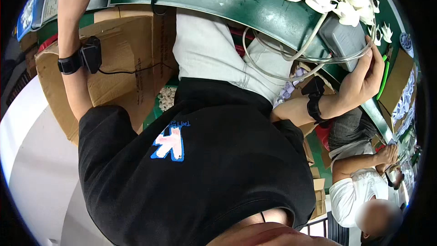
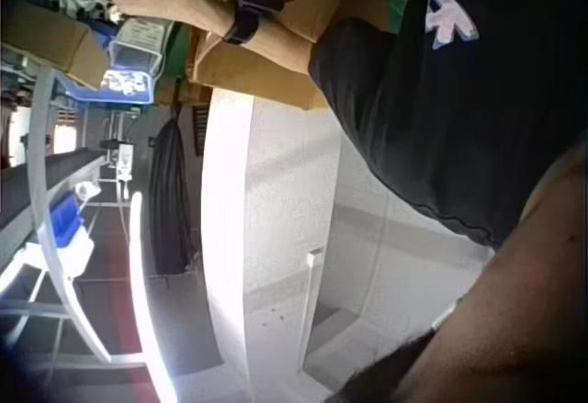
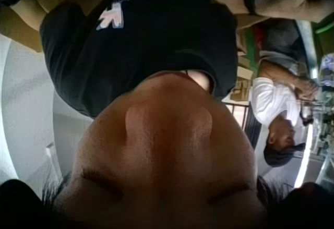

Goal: Assembling small plastic fan components by hand and using a manual press.

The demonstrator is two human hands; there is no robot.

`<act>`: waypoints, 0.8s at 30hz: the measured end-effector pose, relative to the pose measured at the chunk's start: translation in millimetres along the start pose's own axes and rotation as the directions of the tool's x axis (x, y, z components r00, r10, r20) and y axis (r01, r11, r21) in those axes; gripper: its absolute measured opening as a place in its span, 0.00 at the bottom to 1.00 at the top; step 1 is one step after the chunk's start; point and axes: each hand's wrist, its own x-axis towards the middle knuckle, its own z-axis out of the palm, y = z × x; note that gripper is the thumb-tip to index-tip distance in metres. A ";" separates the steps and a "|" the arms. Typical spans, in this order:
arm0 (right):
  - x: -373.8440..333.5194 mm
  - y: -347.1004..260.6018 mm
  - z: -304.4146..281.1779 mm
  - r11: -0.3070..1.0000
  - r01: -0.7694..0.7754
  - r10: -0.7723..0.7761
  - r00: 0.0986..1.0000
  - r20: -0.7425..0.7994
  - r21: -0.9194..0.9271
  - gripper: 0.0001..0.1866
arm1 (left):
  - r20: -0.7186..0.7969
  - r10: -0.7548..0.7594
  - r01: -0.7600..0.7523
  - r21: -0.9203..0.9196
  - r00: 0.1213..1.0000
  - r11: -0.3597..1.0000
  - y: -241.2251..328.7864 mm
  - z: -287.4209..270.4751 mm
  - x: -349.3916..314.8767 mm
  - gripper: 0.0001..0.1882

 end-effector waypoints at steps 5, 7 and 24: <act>-0.4 -1.9 3.5 1.000 0.001 -0.001 1.000 -0.023 -0.014 0.11 | -0.304 -0.041 0.062 0.059 0.952 0.996 19.5 23.4 1.0 0.20; -0.1 -0.4 4.3 1.000 0.018 -0.018 1.000 -0.019 -0.014 0.11 | -0.267 -0.063 0.089 0.087 0.962 0.992 21.5 20.8 1.1 0.22; 0.1 -4.3 0.0 0.998 0.041 -0.043 0.998 -0.036 -0.056 0.11 | -0.124 0.021 -0.007 0.118 0.992 0.993 15.3 21.0 5.1 0.22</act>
